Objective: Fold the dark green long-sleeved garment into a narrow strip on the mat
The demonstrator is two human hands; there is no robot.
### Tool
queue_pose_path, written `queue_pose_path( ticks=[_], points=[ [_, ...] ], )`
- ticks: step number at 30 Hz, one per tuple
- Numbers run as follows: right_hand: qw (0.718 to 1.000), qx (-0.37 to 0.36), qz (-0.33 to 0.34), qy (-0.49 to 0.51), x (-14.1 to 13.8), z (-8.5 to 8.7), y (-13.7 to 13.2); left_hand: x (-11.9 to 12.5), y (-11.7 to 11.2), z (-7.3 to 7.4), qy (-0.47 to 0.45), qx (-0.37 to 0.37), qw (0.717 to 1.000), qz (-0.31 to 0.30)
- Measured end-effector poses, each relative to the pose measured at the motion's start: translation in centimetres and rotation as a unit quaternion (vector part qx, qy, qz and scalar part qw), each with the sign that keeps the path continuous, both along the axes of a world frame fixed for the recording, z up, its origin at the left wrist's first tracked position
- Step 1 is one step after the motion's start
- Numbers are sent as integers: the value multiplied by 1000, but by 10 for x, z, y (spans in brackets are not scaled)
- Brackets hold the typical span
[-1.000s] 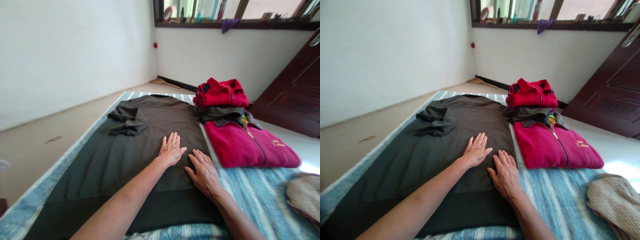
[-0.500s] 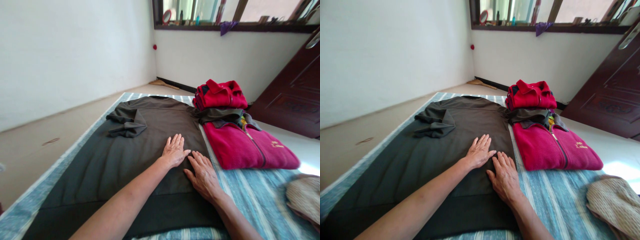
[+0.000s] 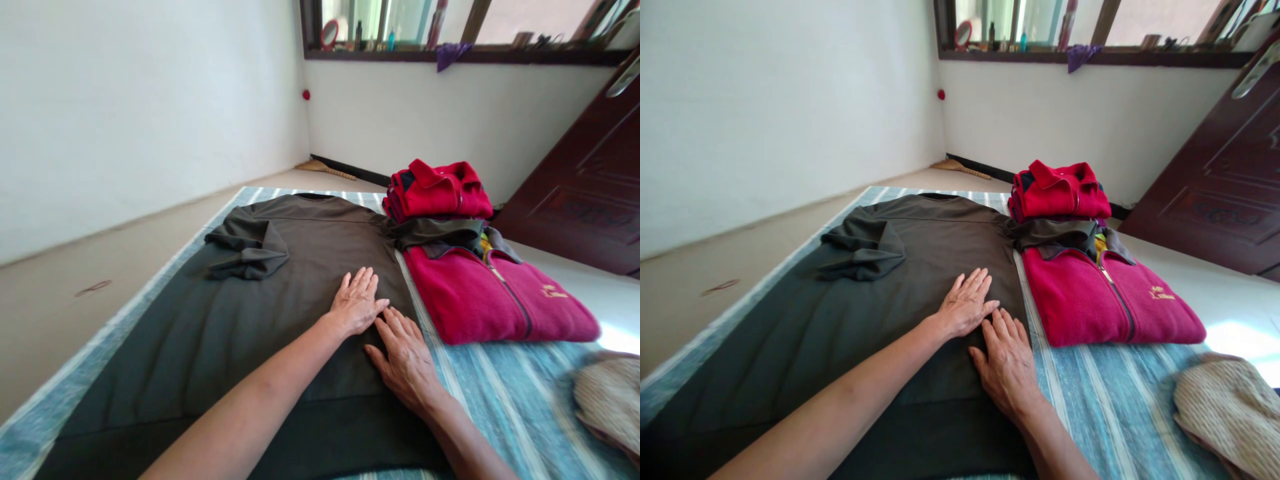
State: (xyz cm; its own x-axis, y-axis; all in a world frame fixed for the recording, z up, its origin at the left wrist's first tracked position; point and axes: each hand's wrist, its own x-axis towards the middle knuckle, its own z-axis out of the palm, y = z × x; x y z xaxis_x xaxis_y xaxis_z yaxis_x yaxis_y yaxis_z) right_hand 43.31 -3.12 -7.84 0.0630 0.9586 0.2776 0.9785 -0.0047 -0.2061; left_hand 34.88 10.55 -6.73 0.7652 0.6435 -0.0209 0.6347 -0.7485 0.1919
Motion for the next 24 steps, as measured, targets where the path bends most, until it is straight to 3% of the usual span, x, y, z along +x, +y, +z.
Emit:
queue_pose_path(
  ticks=[10,17,24],
  points=[
    [1000,4,-6,-6,-1,-1,0,1,3,1,5,-26,1000,-12],
    [1000,6,-7,-9,-2,-1,-1,-1,21,11,21,4,998,56],
    [1000,5,-6,-3,-1,-1,-1,-5,24,3,51,-18,995,84]
  ],
)
